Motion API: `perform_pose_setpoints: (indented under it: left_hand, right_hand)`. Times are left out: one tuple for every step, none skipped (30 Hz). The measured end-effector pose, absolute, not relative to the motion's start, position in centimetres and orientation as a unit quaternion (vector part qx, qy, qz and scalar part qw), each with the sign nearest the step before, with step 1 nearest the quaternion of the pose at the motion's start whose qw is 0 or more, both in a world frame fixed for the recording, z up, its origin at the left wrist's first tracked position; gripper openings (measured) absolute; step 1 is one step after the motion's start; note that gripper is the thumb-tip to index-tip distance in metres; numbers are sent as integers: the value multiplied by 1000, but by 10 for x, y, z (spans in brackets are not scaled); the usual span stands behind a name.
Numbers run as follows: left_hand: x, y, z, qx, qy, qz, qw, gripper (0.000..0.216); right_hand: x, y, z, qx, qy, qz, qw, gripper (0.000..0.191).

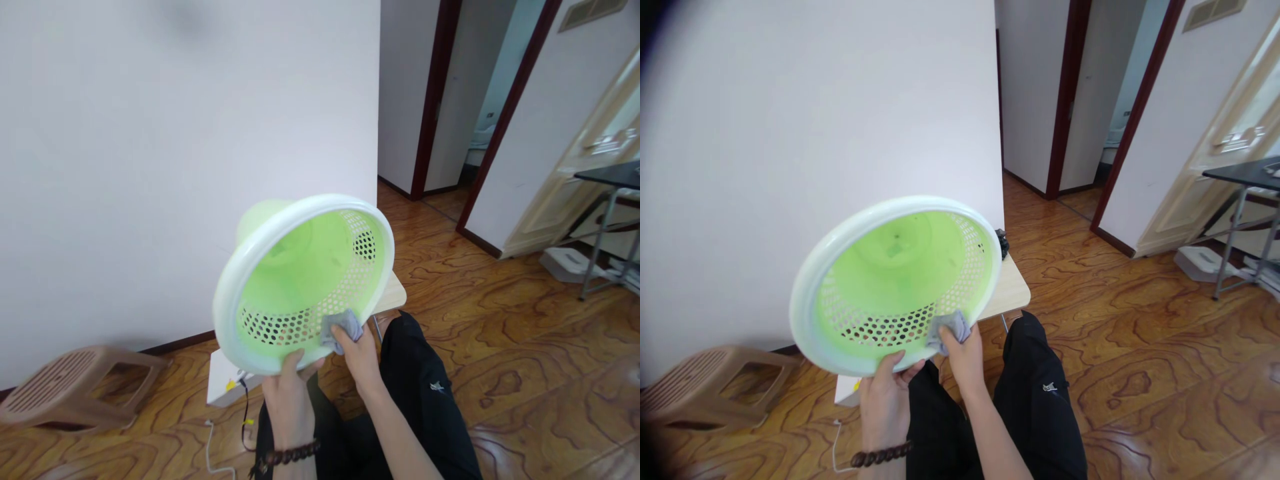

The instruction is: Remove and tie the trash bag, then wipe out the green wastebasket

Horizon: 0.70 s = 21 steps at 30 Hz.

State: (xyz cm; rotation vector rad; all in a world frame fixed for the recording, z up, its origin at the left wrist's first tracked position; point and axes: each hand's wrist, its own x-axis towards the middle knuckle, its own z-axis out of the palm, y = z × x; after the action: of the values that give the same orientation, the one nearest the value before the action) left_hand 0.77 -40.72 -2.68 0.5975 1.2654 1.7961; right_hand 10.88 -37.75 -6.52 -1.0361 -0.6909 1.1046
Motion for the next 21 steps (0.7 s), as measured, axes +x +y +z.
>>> perform_pose_setpoints:
  left_hand:
    - [8, -407, -26, 239, 503, 715, 423, 39]
    - [8, -407, -24, 238, 503, 712, 428, 39]
    - [8, -408, -22, 238, 506, 706, 434, 40]
    - [8, -408, -20, 241, 514, 696, 440, 43]
    - [7, -409, -17, 247, 526, 680, 446, 46]
    - [7, -409, -14, 253, 543, 662, 450, 49]
    - [5, -410, -11, 259, 560, 644, 452, 49]
    - [3, -410, -9, 265, 575, 630, 450, 49]
    - [1, -411, -8, 271, 586, 620, 446, 48]
    - [-1, -411, -7, 276, 592, 616, 441, 47]
    - [-4, -411, -7, 279, 594, 616, 436, 48]
    - [-6, -410, -8, 280, 593, 619, 433, 49]
    - [-7, -410, -8, 280, 589, 622, 432, 49]
    - [-7, -409, -9, 275, 584, 628, 434, 49]
    - [-6, -409, -9, 267, 577, 636, 438, 48]
    - [-5, -409, -8, 257, 568, 645, 441, 47]
    - [-3, -409, -8, 249, 560, 654, 443, 47]
    - [-1, -409, -7, 245, 552, 665, 440, 48]
    - [1, -409, -6, 247, 544, 675, 432, 50]
    - [2, -410, -5, 252, 539, 684, 421, 51]
    - [2, -410, -4, 260, 537, 691, 409, 52]
  right_hand:
    - [104, -380, -66, -449, -311, 507, 667, 43]
    - [101, -382, -66, -444, -307, 512, 668, 40]
    - [100, -381, -67, -443, -299, 507, 676, 37]
    - [101, -379, -67, -446, -288, 496, 687, 35]
    - [106, -376, -67, -448, -277, 485, 698, 35]
    - [112, -372, -66, -448, -267, 476, 709, 35]
    - [121, -369, -66, -443, -260, 469, 718, 36]
    - [130, -366, -65, -438, -260, 466, 724, 38]
    - [139, -364, -64, -434, -266, 463, 726, 40]
    - [147, -363, -63, -435, -272, 458, 726, 40]
    - [153, -363, -63, -441, -275, 450, 726, 40]
    - [157, -363, -64, -449, -276, 442, 726, 40]
    - [157, -365, -65, -456, -272, 436, 726, 40]
    - [155, -367, -68, -463, -264, 433, 727, 41]
    - [149, -369, -70, -471, -253, 431, 727, 42]
    - [141, -372, -73, -478, -244, 431, 726, 43]
    - [131, -374, -75, -482, -242, 434, 722, 44]
    - [122, -377, -77, -481, -247, 441, 716, 45]
    - [114, -378, -77, -477, -261, 451, 708, 45]
    - [109, -379, -76, -470, -278, 464, 698, 45]
    - [108, -380, -73, -466, -294, 473, 687, 43]
